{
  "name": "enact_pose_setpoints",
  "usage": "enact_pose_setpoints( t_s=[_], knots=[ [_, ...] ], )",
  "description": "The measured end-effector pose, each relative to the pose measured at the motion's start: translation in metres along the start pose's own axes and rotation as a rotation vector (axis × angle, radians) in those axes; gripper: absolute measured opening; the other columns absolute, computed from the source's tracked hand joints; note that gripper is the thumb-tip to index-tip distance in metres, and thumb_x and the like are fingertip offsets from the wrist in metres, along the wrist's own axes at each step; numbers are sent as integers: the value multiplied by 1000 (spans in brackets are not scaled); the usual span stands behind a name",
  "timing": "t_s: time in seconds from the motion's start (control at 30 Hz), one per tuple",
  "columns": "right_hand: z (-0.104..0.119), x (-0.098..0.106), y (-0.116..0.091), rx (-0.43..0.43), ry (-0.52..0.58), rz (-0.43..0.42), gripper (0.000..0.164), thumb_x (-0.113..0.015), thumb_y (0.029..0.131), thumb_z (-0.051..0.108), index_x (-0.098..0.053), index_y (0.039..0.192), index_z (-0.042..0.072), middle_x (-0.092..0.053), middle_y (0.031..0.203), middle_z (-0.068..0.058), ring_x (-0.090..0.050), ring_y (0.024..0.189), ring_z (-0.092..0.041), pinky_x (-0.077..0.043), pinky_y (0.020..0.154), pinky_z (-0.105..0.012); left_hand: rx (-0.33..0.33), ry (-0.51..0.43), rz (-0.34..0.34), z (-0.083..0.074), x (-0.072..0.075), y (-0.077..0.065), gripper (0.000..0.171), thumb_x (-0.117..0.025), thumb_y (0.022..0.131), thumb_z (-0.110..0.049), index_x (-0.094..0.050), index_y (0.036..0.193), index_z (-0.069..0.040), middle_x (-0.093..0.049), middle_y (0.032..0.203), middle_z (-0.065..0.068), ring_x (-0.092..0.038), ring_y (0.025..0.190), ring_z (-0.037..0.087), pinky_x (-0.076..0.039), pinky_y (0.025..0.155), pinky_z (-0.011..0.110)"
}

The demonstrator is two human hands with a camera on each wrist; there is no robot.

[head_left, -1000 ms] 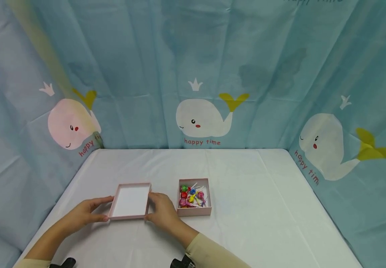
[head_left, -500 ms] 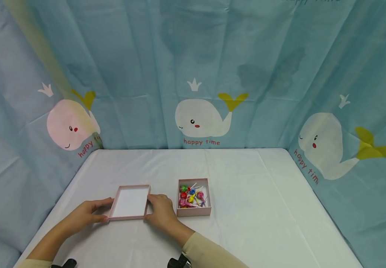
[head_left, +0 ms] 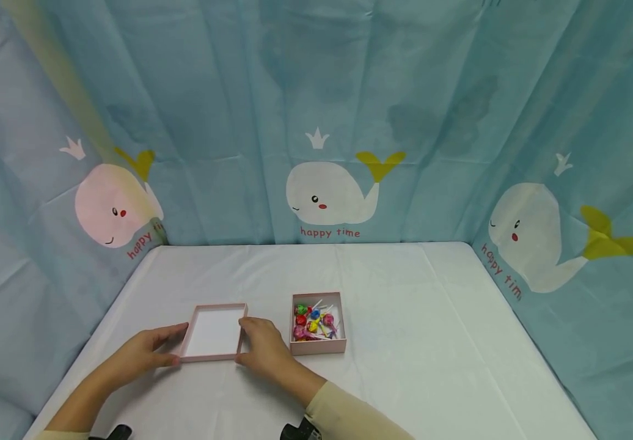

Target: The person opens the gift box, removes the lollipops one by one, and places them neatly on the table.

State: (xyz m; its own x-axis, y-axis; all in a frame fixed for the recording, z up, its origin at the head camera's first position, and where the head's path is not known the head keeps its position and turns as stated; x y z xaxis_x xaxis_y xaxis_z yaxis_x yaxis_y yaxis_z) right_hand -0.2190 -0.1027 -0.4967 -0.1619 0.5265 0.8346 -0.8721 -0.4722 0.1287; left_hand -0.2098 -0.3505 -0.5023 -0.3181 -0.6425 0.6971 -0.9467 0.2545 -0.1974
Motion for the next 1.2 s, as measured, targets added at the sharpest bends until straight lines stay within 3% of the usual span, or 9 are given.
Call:
enact_pose_setpoints(
  t_s=[0.13,0.27,0.53,0.87,1.2],
  knots=[
    [10,12,-6,92,11,31,65,-85,85,28,-60,144,15,-58,148,3,-51,138,-17,-44,116,-30,-12,19,-50,-10,2,0,83,-84,84,-39,-50,149,1,-47,153,29,-40,141,53,-43,111,59],
    [13,29,-12,154,46,63,63,-82,89,27,-57,146,17,-54,152,5,-47,142,-16,-41,119,-30,-17,53,-126,-27,6,2,77,-80,89,-35,-49,151,0,-48,152,29,-43,139,54,-43,109,62],
    [-2,64,-25,163,193,80,61,-78,93,29,-54,149,22,-51,153,10,-43,145,-12,-43,118,-34,-46,36,-228,-71,4,10,75,-79,91,-38,-49,152,-7,-46,154,27,-44,138,53,-42,109,64],
    [-21,114,-35,207,243,4,63,-81,91,23,-55,148,19,-51,154,9,-43,146,-15,-42,119,-43,-104,-54,-237,-112,-20,22,79,-80,88,-45,-47,155,-18,-44,159,17,-40,145,46,-39,114,60],
    [-62,154,-49,179,340,-34,66,-82,89,21,-54,149,25,-48,154,13,-40,147,-11,-41,119,-49,-243,-157,-195,-152,-57,41,81,-84,87,-34,-45,156,-20,-43,161,9,-37,150,35,-35,120,53]
  ],
)
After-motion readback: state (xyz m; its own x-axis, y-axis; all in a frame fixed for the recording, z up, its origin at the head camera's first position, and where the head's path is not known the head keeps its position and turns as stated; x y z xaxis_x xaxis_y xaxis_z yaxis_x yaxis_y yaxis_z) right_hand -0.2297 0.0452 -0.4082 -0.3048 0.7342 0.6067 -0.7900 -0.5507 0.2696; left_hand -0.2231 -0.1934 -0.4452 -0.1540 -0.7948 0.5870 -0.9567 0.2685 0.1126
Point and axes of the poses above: each hand's wrist, its own y-axis towards the middle knuckle, its own x-axis out of the back of the hand, z = x × y, the point moved 7 cm from there along y, towards the middle knuckle
